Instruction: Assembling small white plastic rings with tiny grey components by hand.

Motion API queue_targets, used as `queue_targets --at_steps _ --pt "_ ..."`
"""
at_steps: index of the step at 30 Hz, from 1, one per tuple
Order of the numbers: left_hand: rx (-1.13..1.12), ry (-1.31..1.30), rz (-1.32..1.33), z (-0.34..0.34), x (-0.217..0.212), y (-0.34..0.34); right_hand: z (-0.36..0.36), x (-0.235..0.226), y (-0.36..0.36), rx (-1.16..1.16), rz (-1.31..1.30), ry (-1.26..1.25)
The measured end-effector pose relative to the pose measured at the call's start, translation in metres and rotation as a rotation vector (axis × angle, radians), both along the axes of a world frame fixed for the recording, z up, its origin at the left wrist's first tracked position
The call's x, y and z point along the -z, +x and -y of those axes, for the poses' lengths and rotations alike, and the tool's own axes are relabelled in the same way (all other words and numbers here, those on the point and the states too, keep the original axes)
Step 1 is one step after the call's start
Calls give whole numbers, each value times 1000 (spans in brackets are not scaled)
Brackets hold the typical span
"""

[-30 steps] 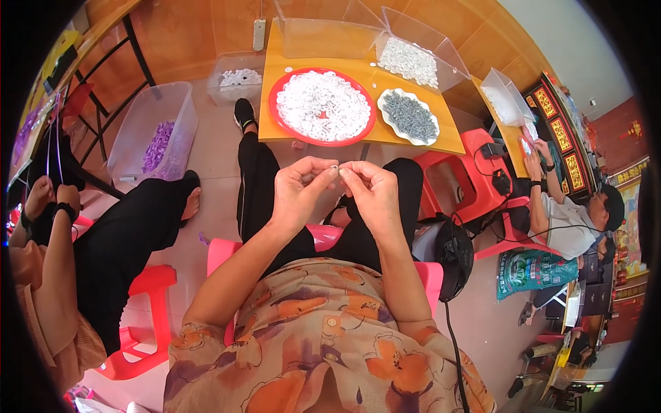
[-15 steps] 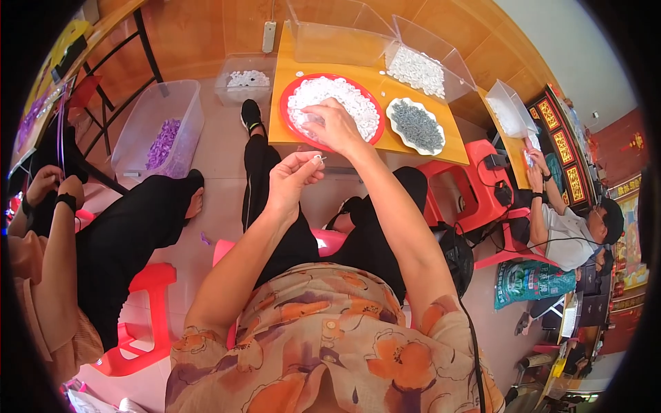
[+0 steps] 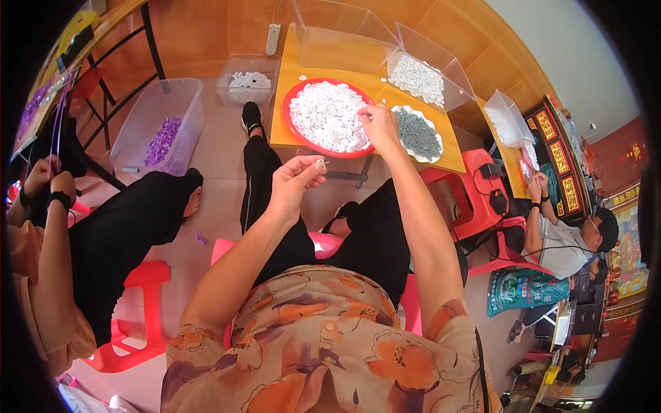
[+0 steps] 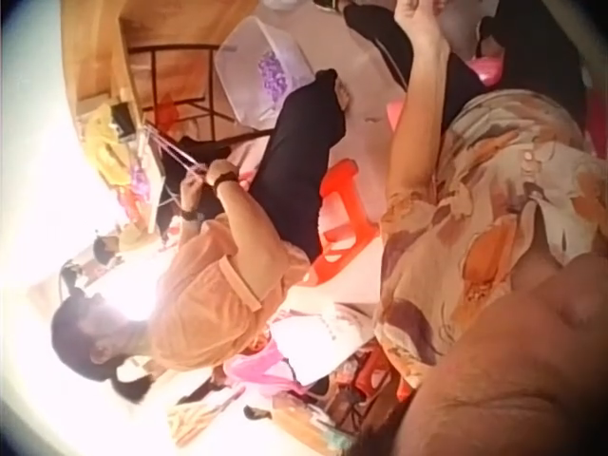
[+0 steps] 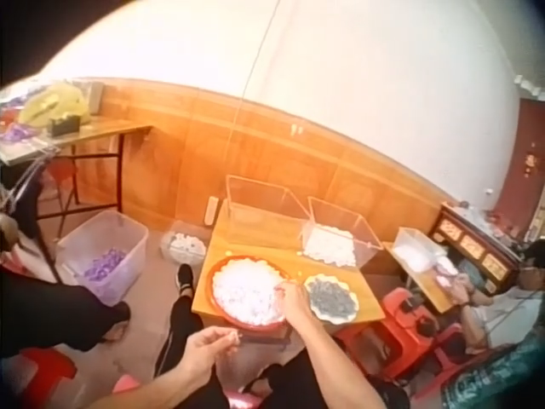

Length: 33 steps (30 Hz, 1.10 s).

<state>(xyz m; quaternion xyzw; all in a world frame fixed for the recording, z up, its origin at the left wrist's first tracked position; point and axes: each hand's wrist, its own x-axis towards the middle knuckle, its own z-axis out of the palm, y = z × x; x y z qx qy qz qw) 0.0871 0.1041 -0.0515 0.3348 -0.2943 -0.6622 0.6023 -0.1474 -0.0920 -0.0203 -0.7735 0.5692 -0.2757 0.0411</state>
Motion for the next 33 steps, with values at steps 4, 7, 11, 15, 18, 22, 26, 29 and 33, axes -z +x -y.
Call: queue_targets --at_steps 4,7,11,15,18,22,26,29,33 --pt "15 4 -1 4 0 -6 -3 -3 21 -137 43 65" --pt "-10 12 -3 2 1 0 -16 -7 50 -383 -60 63" --pt "-1 4 -23 3 -3 -1 -2 -2 32 -90 -181 22" --pt "5 7 -24 4 -6 2 1 2 16 -32 -154 -13" --pt "3 24 -20 5 -11 0 -5 -3 34 -65 33 89" --pt "-40 71 -47 5 -2 8 -47 -95 151 -529 416 252" --pt "-32 74 -86 6 -3 6 -51 -138 171 -566 402 126" --pt "-1 58 -92 8 -10 -1 -14 -84 107 -401 336 -68" --pt "38 85 -68 4 -11 1 -14 -35 52 -194 119 117"
